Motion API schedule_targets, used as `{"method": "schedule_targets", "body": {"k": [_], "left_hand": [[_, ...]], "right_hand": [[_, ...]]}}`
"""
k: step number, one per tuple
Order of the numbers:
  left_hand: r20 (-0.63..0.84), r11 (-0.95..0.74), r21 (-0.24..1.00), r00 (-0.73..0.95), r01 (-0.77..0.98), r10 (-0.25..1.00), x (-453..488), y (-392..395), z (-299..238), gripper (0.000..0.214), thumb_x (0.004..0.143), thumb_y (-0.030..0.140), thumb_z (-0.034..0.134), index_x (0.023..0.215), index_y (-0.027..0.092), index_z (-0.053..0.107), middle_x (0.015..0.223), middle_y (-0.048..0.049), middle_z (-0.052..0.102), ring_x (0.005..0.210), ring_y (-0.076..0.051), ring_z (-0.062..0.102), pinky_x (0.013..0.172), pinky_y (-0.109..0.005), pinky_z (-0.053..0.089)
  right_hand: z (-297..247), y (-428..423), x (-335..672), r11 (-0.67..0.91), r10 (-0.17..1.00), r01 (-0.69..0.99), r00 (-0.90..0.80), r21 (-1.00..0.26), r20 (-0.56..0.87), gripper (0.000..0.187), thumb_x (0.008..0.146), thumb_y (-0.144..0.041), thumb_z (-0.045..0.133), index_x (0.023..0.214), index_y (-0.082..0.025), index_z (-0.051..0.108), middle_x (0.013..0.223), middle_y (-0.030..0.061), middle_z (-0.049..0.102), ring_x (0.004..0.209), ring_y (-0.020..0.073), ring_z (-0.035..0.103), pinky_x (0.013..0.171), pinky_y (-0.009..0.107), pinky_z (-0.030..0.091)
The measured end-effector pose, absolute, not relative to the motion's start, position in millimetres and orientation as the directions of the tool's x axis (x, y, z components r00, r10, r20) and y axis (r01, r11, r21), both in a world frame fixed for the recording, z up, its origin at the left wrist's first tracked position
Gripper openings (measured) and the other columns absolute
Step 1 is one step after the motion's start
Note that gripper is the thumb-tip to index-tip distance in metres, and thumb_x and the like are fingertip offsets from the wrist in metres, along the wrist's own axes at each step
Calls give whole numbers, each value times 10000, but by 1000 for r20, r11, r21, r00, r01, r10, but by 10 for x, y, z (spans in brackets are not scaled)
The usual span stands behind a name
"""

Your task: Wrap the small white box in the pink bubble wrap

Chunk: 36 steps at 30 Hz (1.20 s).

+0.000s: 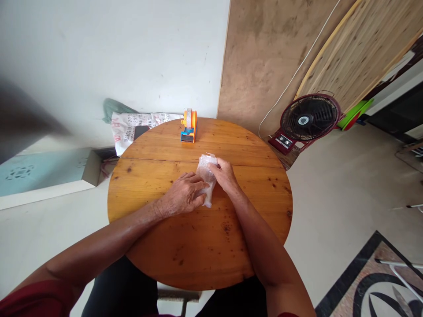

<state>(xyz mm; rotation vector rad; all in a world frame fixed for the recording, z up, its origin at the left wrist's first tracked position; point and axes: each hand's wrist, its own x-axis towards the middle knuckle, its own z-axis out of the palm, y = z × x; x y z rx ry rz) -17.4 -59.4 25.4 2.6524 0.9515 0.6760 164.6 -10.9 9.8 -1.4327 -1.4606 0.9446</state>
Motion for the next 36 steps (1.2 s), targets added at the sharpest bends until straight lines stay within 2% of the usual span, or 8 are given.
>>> {"method": "schedule_targets", "body": {"k": [5,10,15,18,21,26,32,36], "left_hand": [[348,-757,387,677,527,649,-181,-586,235,293,843,272,554,1092,199,689,1018,-85,679,949,-258,576,860,-405,447],[360,-738,427,650,523,669,-164,-575,163,285,825,275,585,1079,212,697,1077,-83,671,980,-259,583,884,-406,456],[327,-692,406,612,597,720,-139,-631,186,342,825,280,607,1151,231,699,1176,-96,633,1001,-266,566,915,-432,451],[289,-645,412,579,643,762,-128,-688,214,367,831,292,614,1185,244,700,1163,-103,616,1018,-278,548,932,-451,445],[279,-578,468,508,669,815,-125,-745,181,370,854,319,604,1207,250,690,1157,-101,608,1049,-286,532,954,-466,442],[299,-475,572,369,669,880,-126,-802,94,325,842,345,634,1142,221,655,1126,-77,600,1062,-260,539,974,-449,447],[211,-290,657,200,696,957,-106,-828,87,340,760,396,703,973,186,542,1021,-74,582,1008,-261,565,908,-444,486],[169,-194,711,104,676,980,-90,-822,61,449,716,396,742,1032,186,503,1061,-83,589,1048,-271,576,922,-451,490]], "right_hand": [[221,-195,1635,79,996,225,25,-971,87,287,712,-441,658,835,-182,647,827,43,671,808,198,594,663,279,467],[246,-228,1645,119,993,266,-16,-957,119,279,739,-430,655,837,-169,654,781,17,665,717,167,579,659,280,469],[254,-208,1661,197,980,319,-60,-927,187,234,759,-388,629,848,-173,658,883,44,701,826,196,614,703,286,480],[283,-212,1666,191,981,376,-55,-907,184,210,757,-381,620,782,-172,633,764,21,661,713,171,578,619,266,440],[315,-225,1670,179,984,396,-72,-901,164,226,752,-398,621,747,-172,616,677,-2,605,636,152,532,577,260,407],[369,-272,1665,213,973,325,-159,-922,168,220,762,-374,614,840,-171,654,750,2,634,686,160,553,629,269,426],[540,-394,1655,266,956,456,-235,-849,173,243,776,-388,587,661,-191,504,613,-46,462,579,104,399,550,242,311],[630,-444,1660,298,940,493,-303,-817,160,238,785,-370,571,658,-193,476,632,-50,443,588,101,384,557,245,296]]}}
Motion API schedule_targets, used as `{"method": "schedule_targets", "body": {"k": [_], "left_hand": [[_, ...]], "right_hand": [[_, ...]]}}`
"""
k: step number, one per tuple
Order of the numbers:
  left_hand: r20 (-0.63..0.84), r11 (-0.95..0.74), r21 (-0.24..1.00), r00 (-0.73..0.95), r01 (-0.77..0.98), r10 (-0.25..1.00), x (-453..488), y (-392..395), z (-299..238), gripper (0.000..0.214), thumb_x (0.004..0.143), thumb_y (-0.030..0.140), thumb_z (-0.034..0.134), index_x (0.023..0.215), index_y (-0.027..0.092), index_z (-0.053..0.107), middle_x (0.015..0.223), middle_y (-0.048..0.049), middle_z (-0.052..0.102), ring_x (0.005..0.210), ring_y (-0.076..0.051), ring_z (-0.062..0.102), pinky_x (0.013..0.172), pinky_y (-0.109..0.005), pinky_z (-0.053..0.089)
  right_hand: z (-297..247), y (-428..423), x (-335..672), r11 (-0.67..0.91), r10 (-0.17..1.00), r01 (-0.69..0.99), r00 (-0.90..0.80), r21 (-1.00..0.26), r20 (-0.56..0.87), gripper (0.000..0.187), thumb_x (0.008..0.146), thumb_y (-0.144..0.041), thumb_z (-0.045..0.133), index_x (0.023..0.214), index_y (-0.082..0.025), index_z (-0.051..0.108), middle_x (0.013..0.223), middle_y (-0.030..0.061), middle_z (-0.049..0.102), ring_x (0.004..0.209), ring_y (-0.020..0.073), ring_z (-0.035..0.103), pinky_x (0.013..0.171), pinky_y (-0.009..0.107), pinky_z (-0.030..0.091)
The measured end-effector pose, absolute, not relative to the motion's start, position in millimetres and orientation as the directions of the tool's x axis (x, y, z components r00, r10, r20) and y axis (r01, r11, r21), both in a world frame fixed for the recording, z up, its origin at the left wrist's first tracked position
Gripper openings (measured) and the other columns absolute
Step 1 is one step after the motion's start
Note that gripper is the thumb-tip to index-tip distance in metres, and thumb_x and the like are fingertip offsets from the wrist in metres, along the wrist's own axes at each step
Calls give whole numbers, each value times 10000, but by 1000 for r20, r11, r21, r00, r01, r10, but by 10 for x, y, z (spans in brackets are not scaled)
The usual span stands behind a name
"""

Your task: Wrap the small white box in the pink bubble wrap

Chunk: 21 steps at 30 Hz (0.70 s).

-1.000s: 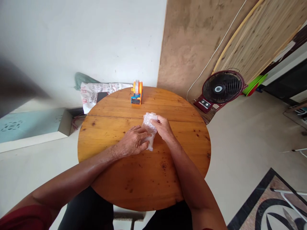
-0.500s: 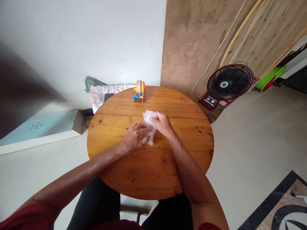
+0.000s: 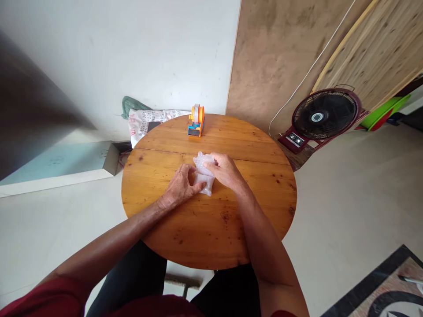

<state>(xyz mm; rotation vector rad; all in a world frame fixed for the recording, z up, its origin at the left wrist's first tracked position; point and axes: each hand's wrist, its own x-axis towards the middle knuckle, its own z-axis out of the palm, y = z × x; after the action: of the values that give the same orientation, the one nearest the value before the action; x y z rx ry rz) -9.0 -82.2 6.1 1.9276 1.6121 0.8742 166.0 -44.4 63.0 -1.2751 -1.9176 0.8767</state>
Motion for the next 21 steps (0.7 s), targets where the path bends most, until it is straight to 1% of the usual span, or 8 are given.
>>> {"method": "schedule_targets", "body": {"k": [3,5,8,10,14,17,21], "left_hand": [[188,-205,718,98,665,977,-76,-808,54,570,693,359,761,1149,161,481,1142,-125,590,1103,-302,572,954,-471,475],[198,-216,712,105,669,975,-69,-798,67,602,696,349,757,1189,152,474,1138,-132,598,1105,-317,572,954,-476,470],[165,-205,704,124,680,978,-66,-780,107,537,733,358,721,1171,145,494,1041,-115,622,1060,-322,584,904,-459,480],[132,-189,710,135,679,982,-67,-766,134,499,754,362,697,1158,141,504,981,-103,629,1022,-316,593,859,-435,484],[99,-177,754,157,632,983,-75,-737,149,491,764,347,686,1180,160,504,919,-64,638,943,-272,617,782,-364,482],[87,-171,789,168,590,982,-86,-725,133,482,769,341,683,1184,166,510,885,-45,641,885,-244,627,744,-332,477],[89,-177,839,191,515,977,-111,-729,109,471,788,340,676,1196,165,520,887,-40,651,847,-220,623,730,-320,479]], "right_hand": [[653,-463,1655,302,933,498,-329,-813,145,220,797,-354,563,672,-191,484,639,-49,449,588,103,394,552,246,293],[652,-469,1642,317,929,501,-336,-805,157,200,803,-342,558,690,-186,507,639,-47,461,591,104,405,551,245,294],[626,-461,1610,343,925,494,-325,-799,196,179,810,-322,544,700,-182,525,636,-46,472,593,102,409,552,240,296],[592,-444,1587,352,927,484,-301,-801,225,194,810,-321,541,676,-188,498,623,-49,453,585,99,395,547,239,289],[535,-416,1566,364,925,445,-278,-818,261,246,811,-351,558,650,-196,455,619,-54,420,585,96,381,552,240,295],[560,-435,1579,365,918,439,-317,-821,238,238,814,-352,568,661,-188,489,625,-52,437,590,97,390,558,235,304],[663,-507,1608,352,901,446,-401,-823,167,185,816,-322,576,711,-170,578,656,-40,516,611,104,448,567,230,330]]}}
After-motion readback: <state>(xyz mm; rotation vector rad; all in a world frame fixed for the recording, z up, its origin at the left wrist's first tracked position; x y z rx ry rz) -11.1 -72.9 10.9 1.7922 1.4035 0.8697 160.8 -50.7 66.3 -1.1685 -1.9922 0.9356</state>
